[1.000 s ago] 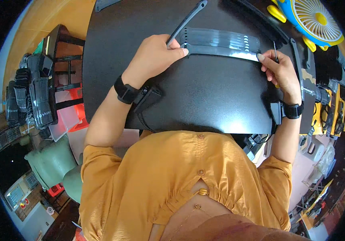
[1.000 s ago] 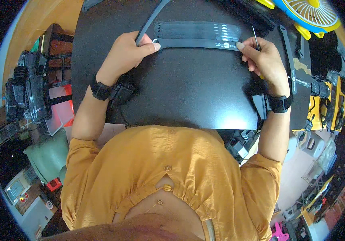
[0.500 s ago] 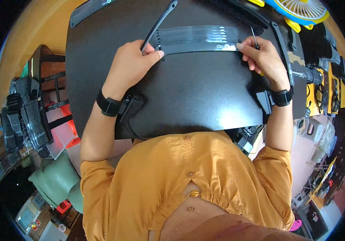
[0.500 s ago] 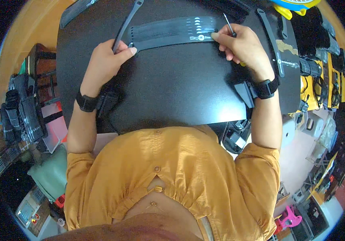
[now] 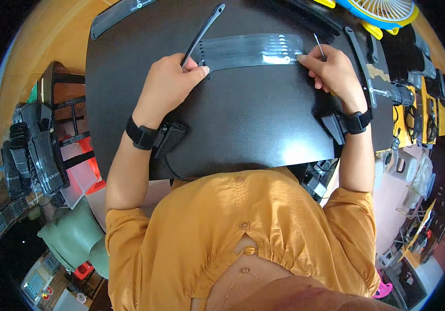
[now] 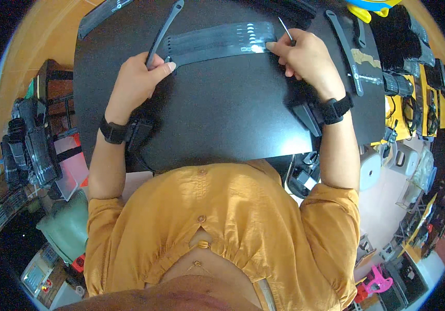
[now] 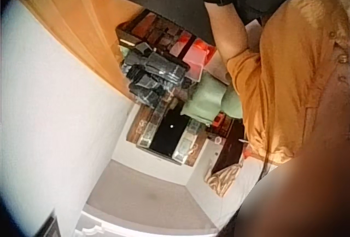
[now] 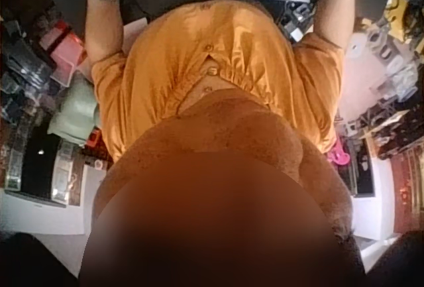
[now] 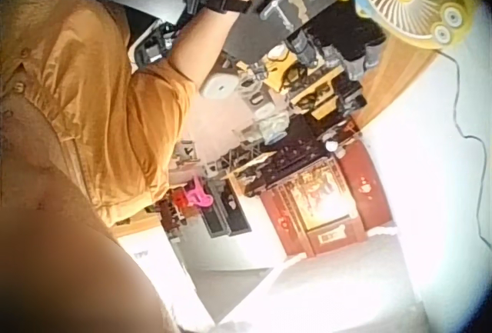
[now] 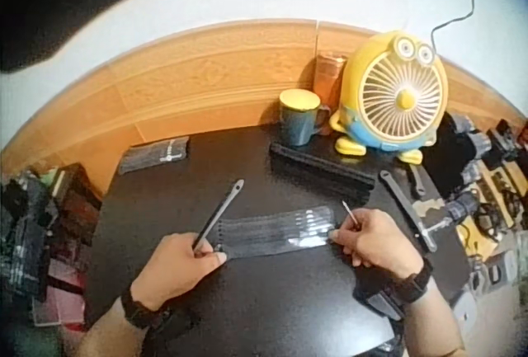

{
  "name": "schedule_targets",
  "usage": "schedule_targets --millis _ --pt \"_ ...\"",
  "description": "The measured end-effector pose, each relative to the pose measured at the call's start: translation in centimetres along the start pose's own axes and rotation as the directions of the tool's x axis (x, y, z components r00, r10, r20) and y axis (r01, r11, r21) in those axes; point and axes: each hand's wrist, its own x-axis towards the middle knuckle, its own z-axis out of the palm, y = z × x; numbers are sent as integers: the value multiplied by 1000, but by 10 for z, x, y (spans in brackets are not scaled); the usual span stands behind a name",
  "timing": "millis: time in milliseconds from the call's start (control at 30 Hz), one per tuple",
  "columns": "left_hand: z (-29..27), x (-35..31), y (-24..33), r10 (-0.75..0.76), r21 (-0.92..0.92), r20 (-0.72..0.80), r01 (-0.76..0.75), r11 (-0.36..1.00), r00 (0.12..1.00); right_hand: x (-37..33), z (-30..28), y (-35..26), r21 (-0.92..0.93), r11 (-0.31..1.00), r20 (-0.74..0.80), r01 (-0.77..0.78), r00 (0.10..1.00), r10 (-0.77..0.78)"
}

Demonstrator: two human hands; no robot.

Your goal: Assembling components of a face shield by attaching straps and pins using a small screwdriver.

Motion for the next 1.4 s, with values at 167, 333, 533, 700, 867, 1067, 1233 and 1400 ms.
schedule_targets --millis 167,333,533,700,867,1067,1233,1400 --pt "-8 -1 0 -2 -70 23 4 998 1000 0 -8 6 44 998 -127 40 991 -35" --pt "-14 -15 23 0 -511 84 43 858 996 -24 4 -33 256 931 -11 261 964 -267" --pt "4 -31 54 273 -570 380 -9 821 884 -25 46 -77 683 711 189 168 899 -394" --pt "-18 -26 47 348 -773 483 206 600 803 11 42 -73 818 532 10 217 921 -390" --pt "-9 -22 32 409 -804 537 299 515 738 22 53 -66 838 487 -49 246 923 -382" --pt "3 -11 17 460 -882 424 240 406 780 9 54 -69 793 566 -3 227 930 -368" --pt "2 -3 5 299 -946 276 203 252 913 -9 63 -71 607 705 20 366 880 -474" --pt "5 -6 7 220 -953 216 156 261 951 -21 74 -72 357 816 67 454 859 -507"
